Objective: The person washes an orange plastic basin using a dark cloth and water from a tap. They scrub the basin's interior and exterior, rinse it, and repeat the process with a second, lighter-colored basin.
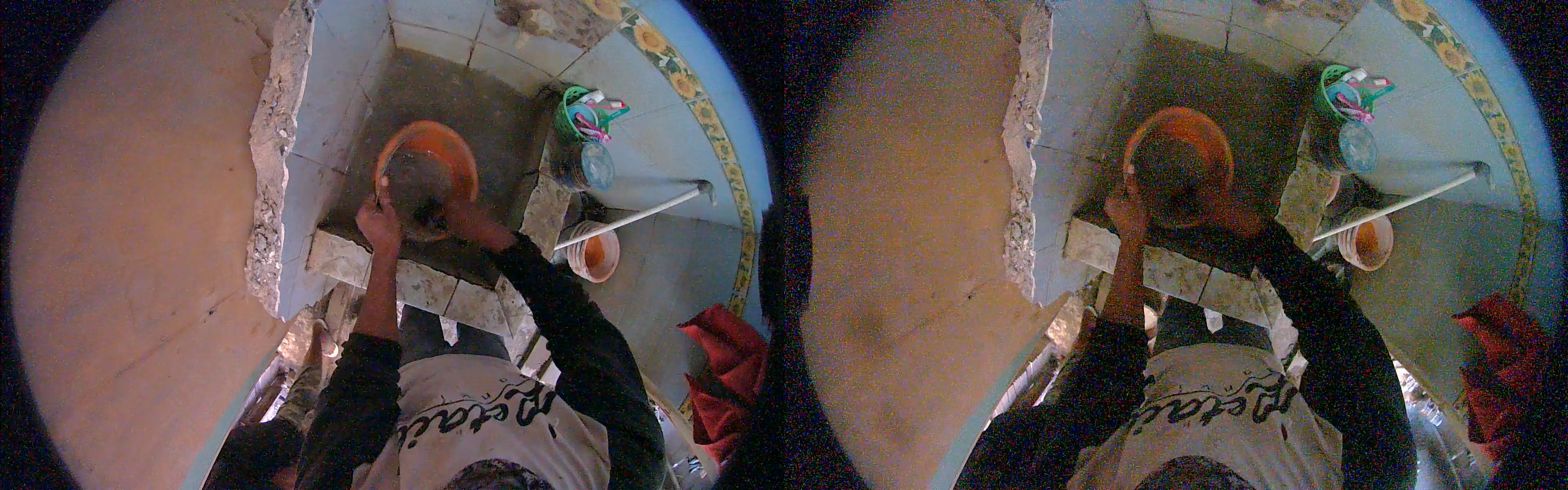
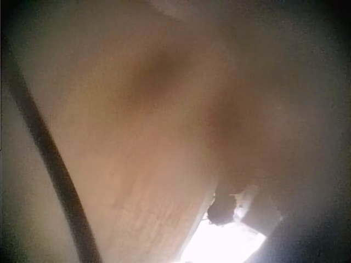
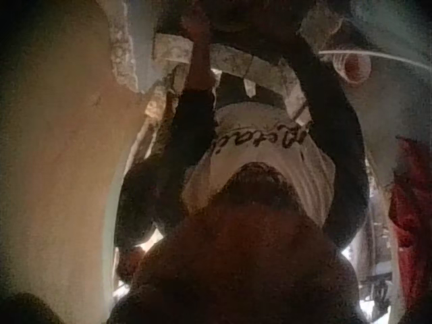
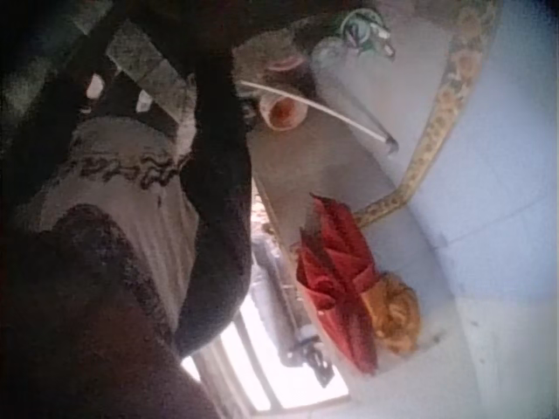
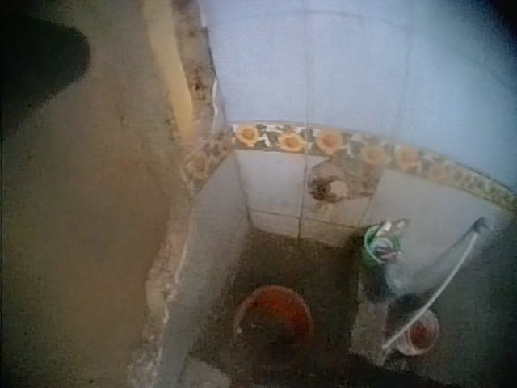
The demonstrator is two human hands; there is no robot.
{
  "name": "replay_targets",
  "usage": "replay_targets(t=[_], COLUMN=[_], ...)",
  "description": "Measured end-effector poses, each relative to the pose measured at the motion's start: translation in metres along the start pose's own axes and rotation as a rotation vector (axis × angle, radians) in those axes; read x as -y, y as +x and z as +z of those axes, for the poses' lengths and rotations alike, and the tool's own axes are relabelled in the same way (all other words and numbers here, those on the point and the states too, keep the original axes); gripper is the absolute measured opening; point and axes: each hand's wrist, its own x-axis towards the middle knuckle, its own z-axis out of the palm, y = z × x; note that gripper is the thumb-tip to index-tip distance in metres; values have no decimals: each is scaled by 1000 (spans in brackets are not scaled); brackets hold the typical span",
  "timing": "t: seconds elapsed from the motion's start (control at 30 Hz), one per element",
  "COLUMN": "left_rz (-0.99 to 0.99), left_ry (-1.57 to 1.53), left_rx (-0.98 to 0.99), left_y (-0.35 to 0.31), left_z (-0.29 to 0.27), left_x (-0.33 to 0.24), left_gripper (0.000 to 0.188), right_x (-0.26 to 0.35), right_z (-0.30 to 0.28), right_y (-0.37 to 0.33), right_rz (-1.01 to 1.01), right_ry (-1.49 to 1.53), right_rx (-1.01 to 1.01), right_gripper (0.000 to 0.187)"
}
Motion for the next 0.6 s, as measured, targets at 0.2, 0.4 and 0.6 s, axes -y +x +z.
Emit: replay_targets(t=[0.2, 0.4, 0.6], left_rz=[-3, -78, -277], left_ry=[-84, -52, -159], left_rx=[-90, -51, 134], left_y=[1, -5, 4], left_z=[-7, 25, 2], left_x=[-14, 1, 26], left_gripper=[62, 67, 73], right_x=[49, 27, 55], right_z=[-8, 23, 16], right_y=[29, 83, 37], right_rz=[-74, -99, -86], right_ry=[-577, 97, 927], right_rx=[134, -153, -427], right_gripper=[23, 25, 40])
